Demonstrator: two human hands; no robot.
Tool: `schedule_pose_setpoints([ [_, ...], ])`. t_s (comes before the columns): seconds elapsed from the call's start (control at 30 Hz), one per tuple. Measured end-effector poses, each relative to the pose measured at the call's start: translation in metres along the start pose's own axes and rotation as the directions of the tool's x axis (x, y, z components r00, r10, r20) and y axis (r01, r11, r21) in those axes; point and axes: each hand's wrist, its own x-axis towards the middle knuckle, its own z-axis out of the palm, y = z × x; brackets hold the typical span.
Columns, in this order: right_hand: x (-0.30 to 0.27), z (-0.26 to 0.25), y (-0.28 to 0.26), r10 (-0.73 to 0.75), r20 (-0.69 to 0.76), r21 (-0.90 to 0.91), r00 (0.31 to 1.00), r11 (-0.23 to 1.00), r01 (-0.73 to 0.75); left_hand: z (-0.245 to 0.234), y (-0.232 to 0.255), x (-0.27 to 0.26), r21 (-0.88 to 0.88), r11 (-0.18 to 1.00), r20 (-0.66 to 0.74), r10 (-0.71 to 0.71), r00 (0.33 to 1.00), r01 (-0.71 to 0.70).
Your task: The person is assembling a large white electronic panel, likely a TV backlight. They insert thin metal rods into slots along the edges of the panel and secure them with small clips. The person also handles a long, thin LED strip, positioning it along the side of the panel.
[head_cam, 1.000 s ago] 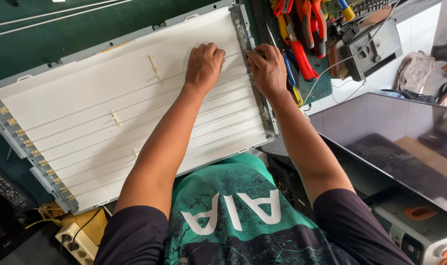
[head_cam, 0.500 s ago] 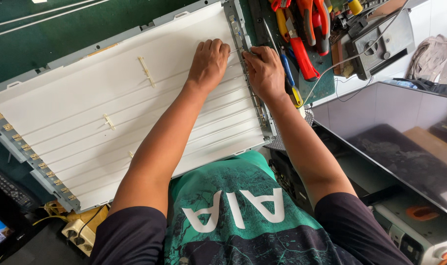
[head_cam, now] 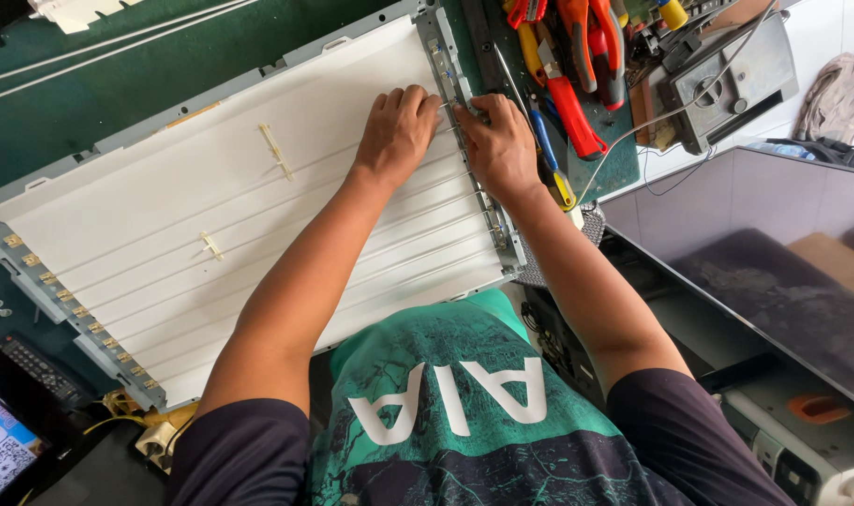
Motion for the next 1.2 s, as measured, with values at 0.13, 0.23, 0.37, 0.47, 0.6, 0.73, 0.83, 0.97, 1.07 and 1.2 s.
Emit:
schedule_pose_setpoints([
  [0.13,0.002,0.001,-0.002,0.002,0.015,-0.019,1.000,1.000,-0.002,0.015,0.002,0.007,-0.107,0.994,-0.081,-0.043,0.996,0.034],
  [0.23,0.001,0.003,-0.002,0.027,0.050,-0.041,0.998,0.999,-0.025,0.024,0.003,0.010,-0.139,0.988,-0.046,-0.068,0.997,0.061],
  [0.37,0.007,0.002,-0.006,0.008,0.008,-0.059,1.000,0.998,-0.008,0.027,0.001,0.011,-0.094,0.993,0.014,-0.076,0.997,0.077],
  [0.47,0.004,0.004,-0.005,0.023,0.028,-0.082,0.999,0.996,-0.020,0.025,0.003,0.010,-0.092,0.993,0.010,-0.072,0.997,0.072],
  [0.6,0.005,0.005,-0.004,-0.010,0.042,-0.114,0.999,0.993,0.014,0.025,0.003,0.011,-0.023,0.998,-0.038,-0.051,0.998,0.050],
  [0.73,0.005,0.006,-0.004,-0.023,0.022,-0.119,1.000,0.993,0.025,0.028,0.003,0.012,-0.016,0.999,0.016,-0.050,0.999,0.050],
  [0.83,0.003,0.006,-0.006,-0.037,0.019,-0.136,0.999,0.990,0.039,0.027,0.005,0.011,0.034,0.999,0.014,-0.039,0.999,0.038],
  [0.97,0.000,0.009,-0.003,-0.036,-0.002,-0.095,0.999,0.995,0.035,0.029,0.004,0.011,0.109,0.994,0.002,-0.011,1.000,0.010],
  [1.07,0.000,0.010,-0.002,-0.032,-0.008,-0.073,0.999,0.997,0.031,0.034,0.003,0.013,0.127,0.992,0.001,-0.008,1.000,0.008],
  [1.2,0.004,0.006,-0.006,-0.051,-0.047,-0.069,0.998,0.996,0.048,0.039,0.002,0.013,0.134,0.991,0.017,0.002,1.000,-0.004],
])
